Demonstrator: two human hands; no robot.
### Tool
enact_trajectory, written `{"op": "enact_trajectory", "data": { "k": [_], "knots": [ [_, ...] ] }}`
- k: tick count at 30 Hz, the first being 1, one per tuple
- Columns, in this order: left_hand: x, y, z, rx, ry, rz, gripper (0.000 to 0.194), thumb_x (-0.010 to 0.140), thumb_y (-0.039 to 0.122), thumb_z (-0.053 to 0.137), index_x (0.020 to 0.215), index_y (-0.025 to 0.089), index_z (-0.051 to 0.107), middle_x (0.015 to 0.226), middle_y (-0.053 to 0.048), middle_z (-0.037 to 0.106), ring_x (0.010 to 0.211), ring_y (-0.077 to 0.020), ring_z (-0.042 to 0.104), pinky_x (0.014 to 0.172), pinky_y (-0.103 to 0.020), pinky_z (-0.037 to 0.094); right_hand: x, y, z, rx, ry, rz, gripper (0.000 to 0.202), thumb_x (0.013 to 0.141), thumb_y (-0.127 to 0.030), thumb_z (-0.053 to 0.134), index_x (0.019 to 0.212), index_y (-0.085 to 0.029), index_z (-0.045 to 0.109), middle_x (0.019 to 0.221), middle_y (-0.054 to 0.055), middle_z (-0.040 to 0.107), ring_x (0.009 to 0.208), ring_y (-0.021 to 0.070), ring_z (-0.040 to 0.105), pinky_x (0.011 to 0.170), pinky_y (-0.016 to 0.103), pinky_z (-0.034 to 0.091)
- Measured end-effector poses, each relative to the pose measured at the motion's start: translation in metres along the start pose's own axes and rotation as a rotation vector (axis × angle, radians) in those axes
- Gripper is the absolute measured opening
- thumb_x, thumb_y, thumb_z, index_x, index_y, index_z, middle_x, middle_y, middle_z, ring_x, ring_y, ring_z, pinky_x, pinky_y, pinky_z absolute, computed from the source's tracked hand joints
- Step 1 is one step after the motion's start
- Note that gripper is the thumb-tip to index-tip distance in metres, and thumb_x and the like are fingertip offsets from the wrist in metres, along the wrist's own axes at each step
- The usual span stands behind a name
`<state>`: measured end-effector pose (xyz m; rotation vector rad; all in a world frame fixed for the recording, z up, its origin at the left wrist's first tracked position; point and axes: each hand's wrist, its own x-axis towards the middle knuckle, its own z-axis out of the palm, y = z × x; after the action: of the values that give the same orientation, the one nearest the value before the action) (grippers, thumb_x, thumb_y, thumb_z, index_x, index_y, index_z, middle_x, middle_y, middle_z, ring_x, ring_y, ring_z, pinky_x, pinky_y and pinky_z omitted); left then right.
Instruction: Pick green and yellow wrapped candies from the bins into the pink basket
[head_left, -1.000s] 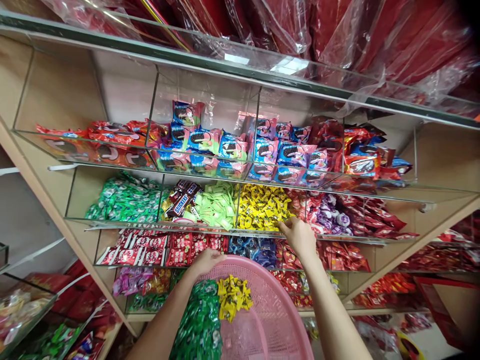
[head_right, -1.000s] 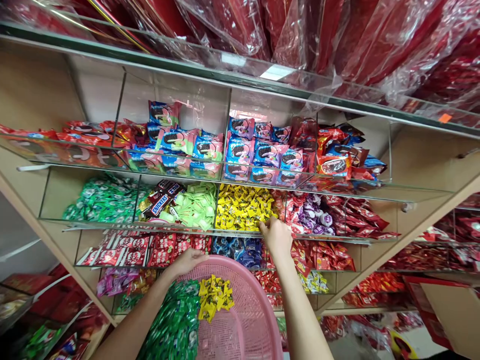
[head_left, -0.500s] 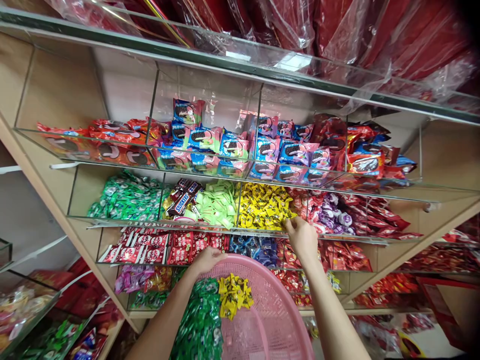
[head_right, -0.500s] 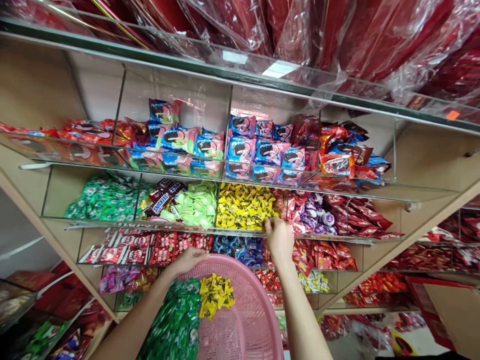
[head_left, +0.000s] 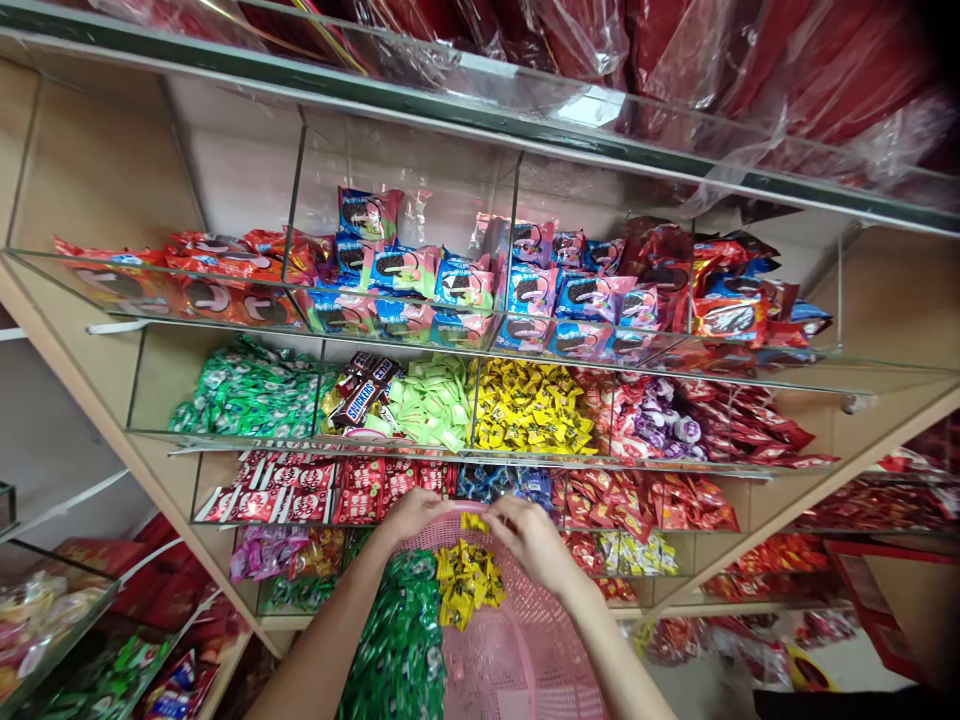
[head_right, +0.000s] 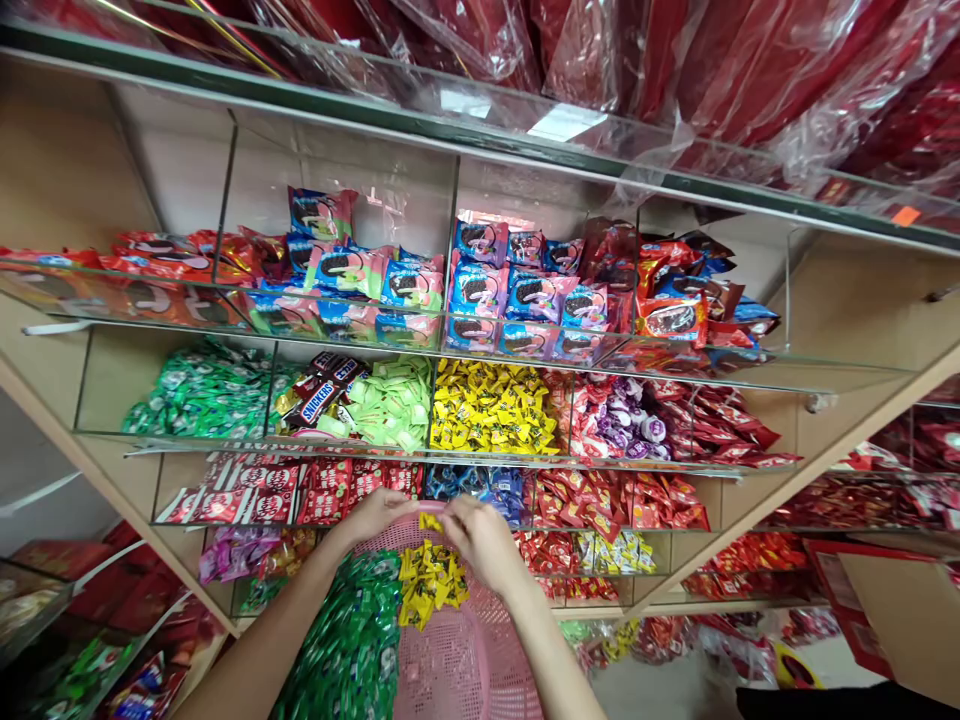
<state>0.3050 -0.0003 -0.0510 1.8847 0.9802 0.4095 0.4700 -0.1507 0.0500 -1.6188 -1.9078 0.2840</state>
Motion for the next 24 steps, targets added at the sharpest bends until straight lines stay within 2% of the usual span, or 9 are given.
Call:
{"op": "enact_trajectory", "data": {
  "k": [3, 9, 16, 21, 24],
  "knots": [
    [0.001, -0.001, 0.000, 0.055, 0.027, 0.027, 0.052, 0.065, 0.064, 0.044, 0.063, 0.014, 0.060, 0.052, 0.003, 0.049, 0.055, -0.0119, 0.041, 0.053, -0.022, 0.025, -0.005, 0.019, 0.025, -0.063, -0.105, 0.081, 0.027, 0.087, -0.028, 0.037, 0.078, -0.017, 0.060, 0.079, 0.005, 0.061, 0.073, 0.0141, 0.056, 0.066, 0.022, 0.039],
    [0.001, -0.001, 0.000, 0.117, 0.031, 0.024, 0.050, 0.066, 0.063, 0.045, 0.063, 0.015, 0.060, 0.055, 0.002, 0.053, 0.058, -0.0130, 0.045, 0.055, -0.021, 0.026, -0.017, 0.043, 0.048, 0.017, -0.042, 0.120, 0.028, 0.086, -0.020, 0.034, 0.070, -0.017, 0.057, 0.065, 0.002, 0.059, 0.060, 0.0123, 0.053, 0.060, 0.020, 0.037],
    [-0.002, 0.006, -0.002, 0.173, 0.031, -0.009, 0.050, 0.066, 0.063, 0.044, 0.066, 0.016, 0.061, 0.058, 0.002, 0.055, 0.061, -0.0137, 0.047, 0.056, -0.021, 0.027, -0.022, 0.050, 0.060, 0.030, 0.038, 0.159, 0.022, 0.082, -0.018, 0.038, 0.067, -0.016, 0.054, 0.063, 0.000, 0.058, 0.057, 0.0110, 0.050, 0.053, 0.019, 0.032],
    [-0.005, 0.010, -0.003, 0.190, 0.034, -0.015, 0.051, 0.066, 0.064, 0.043, 0.066, 0.016, 0.060, 0.057, 0.002, 0.052, 0.060, -0.0127, 0.045, 0.056, -0.021, 0.026, -0.022, 0.058, 0.064, 0.024, 0.024, 0.185, 0.017, 0.077, -0.014, 0.041, 0.065, -0.017, 0.053, 0.059, -0.001, 0.057, 0.054, 0.0107, 0.049, 0.051, 0.018, 0.031],
    [-0.005, 0.010, -0.002, 0.181, 0.039, -0.012, 0.051, 0.066, 0.065, 0.042, 0.064, 0.016, 0.059, 0.055, 0.003, 0.050, 0.058, -0.0121, 0.042, 0.054, -0.021, 0.024, -0.023, 0.057, 0.064, -0.008, 0.029, 0.203, 0.014, 0.078, -0.018, 0.044, 0.069, -0.017, 0.055, 0.059, -0.001, 0.058, 0.054, 0.0118, 0.051, 0.051, 0.019, 0.032]
  ]
}}
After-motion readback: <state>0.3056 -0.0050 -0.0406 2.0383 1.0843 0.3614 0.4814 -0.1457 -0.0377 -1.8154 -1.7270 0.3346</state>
